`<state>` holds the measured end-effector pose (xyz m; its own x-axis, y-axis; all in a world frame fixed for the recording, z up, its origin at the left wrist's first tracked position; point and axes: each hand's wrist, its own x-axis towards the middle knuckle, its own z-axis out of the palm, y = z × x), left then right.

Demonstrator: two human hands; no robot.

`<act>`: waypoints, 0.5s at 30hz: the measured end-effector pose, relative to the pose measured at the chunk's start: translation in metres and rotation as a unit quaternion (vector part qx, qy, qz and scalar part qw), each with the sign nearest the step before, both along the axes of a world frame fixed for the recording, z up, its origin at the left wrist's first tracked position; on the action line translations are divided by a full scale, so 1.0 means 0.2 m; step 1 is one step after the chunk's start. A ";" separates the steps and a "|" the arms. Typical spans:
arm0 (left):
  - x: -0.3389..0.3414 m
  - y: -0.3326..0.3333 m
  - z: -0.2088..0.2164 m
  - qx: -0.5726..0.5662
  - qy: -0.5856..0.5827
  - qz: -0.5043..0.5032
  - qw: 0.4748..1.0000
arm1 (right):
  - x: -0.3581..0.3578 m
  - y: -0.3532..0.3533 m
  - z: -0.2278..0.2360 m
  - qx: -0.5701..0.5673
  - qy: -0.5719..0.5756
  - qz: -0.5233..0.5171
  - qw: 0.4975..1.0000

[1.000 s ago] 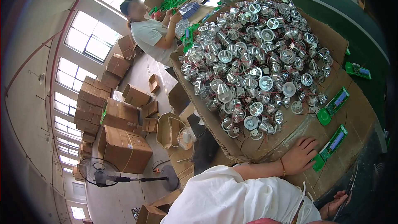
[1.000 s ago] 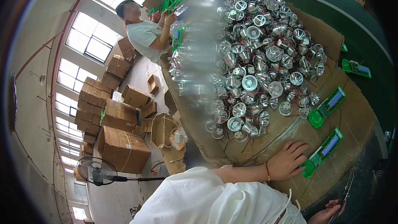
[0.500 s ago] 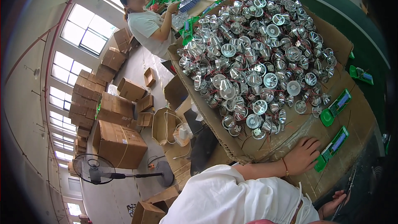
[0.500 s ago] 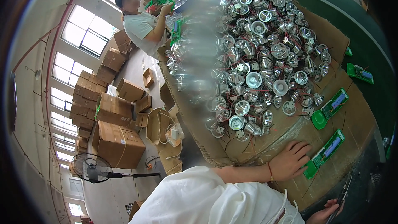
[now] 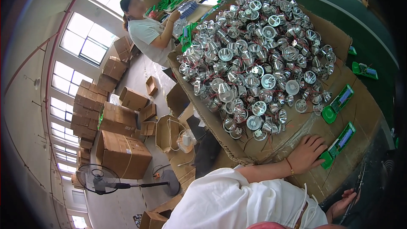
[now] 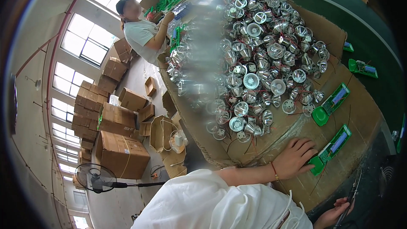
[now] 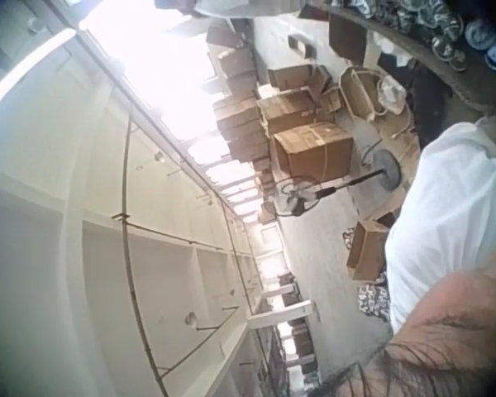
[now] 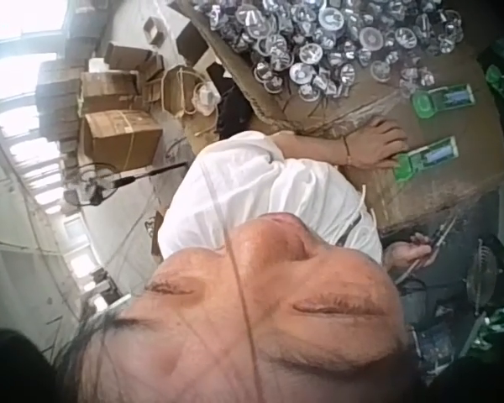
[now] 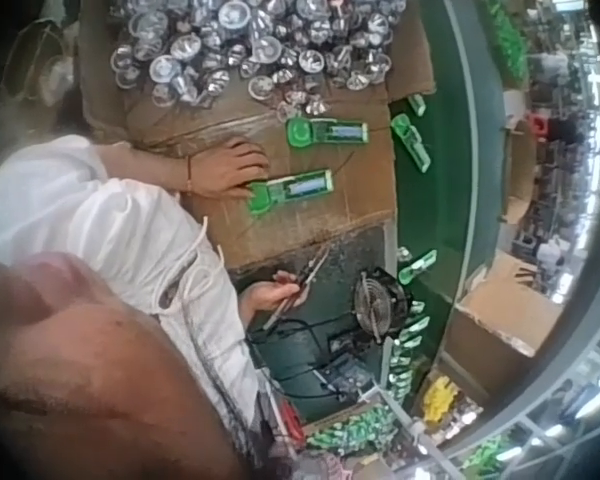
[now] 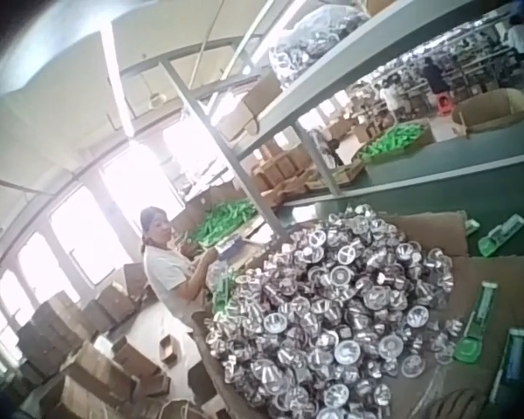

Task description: Soldering wires and assembling components into plastic housings for solar-powered lights on a factory production line.

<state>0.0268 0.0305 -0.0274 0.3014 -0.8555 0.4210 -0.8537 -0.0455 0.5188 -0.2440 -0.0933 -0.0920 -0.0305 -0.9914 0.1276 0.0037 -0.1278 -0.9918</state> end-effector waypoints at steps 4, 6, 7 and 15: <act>0.00 0.02 0.00 0.011 0.002 0.002 1.000 | 0.02 0.02 0.01 0.007 -0.029 0.002 1.000; -0.01 0.02 0.01 0.016 -0.009 -0.001 1.000 | 0.04 0.03 0.03 -0.009 -0.028 0.016 0.999; -0.01 0.01 0.01 0.018 -0.015 -0.002 1.000 | 0.05 0.04 0.05 -0.009 -0.029 0.014 0.999; -0.01 0.02 0.01 0.032 -0.051 0.003 0.998 | 0.12 0.07 0.13 -0.007 -0.004 0.000 1.000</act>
